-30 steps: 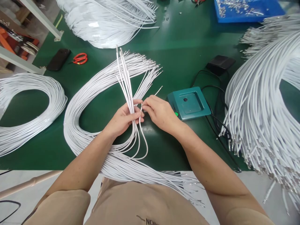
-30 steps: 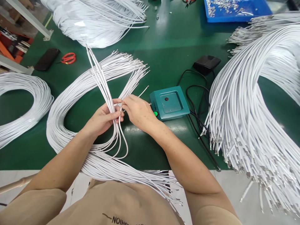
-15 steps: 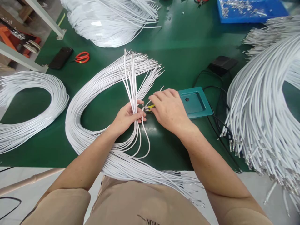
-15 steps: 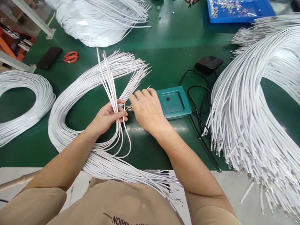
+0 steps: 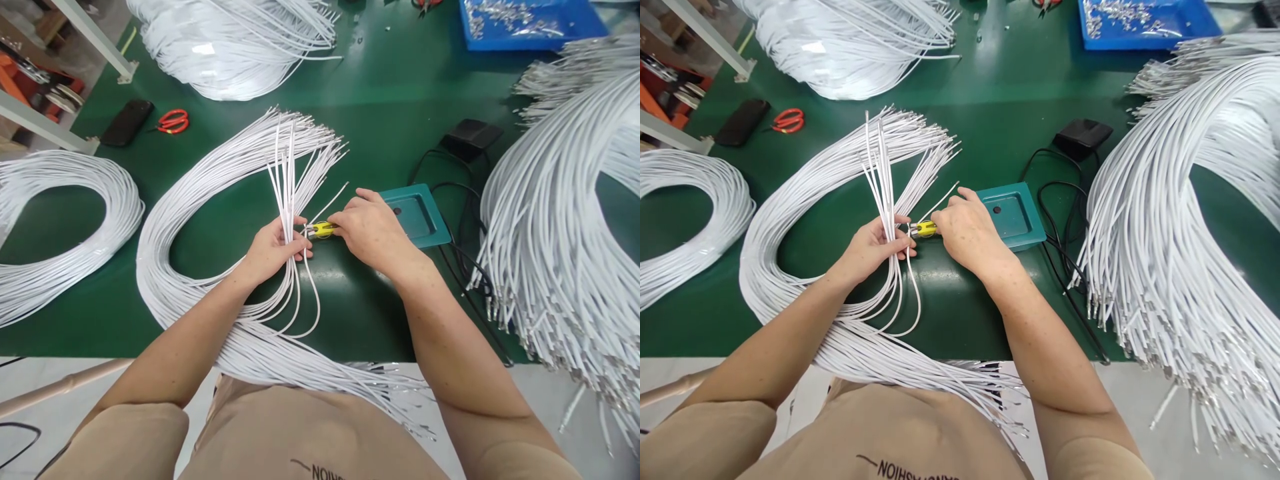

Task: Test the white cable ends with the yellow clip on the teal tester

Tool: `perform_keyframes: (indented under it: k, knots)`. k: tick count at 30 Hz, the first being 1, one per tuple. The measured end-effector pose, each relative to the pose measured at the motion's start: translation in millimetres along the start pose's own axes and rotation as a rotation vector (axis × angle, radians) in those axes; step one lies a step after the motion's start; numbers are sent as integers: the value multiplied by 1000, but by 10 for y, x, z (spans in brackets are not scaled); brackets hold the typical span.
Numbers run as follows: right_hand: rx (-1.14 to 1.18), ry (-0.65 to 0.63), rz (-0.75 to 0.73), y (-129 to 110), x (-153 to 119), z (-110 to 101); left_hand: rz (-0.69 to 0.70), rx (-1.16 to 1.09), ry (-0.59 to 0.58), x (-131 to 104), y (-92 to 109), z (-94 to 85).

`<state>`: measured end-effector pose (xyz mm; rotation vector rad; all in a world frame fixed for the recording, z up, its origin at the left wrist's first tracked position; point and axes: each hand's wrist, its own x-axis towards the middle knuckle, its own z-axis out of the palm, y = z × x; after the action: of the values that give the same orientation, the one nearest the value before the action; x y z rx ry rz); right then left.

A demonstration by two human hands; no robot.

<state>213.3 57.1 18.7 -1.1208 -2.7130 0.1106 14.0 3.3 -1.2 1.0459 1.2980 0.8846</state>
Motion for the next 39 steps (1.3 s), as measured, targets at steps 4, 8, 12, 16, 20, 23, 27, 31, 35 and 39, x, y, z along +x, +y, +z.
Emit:
perform_keyframes:
  k: [4,8,12,16,20,23,27,31,35,39]
  knots:
    - [-5,8,0,2,4,17,-8,39,36,22,-39,27]
    - [-6,16,20,-3,-24,-46,-27,86,62,20,-34,57]
    - [-103,141,240,47,-59,-54,-38,78,42,5,6,53]
    - [-102,103,338,80,-50,-19,-43,62,23,-4,17,3]
    - [-9,98,344,113,-38,-73,-11,56,12,-18,-8,-82]
    - [83,53,290,197,-96,-188,18,24,15,-37,-20,-134]
    - [76,-120,189,336,-282,-364,39,-60,-16,-63,-16,-159]
    - [-55,-222,91,371,-455,-415,27,-156,-66,-87,7,-166]
    - [-176,-200,45,319,-476,-406,-27,-222,-106,-118,54,-171]
    - [-198,-168,-26,375,-370,-417,-31,-231,-167,-138,92,-164]
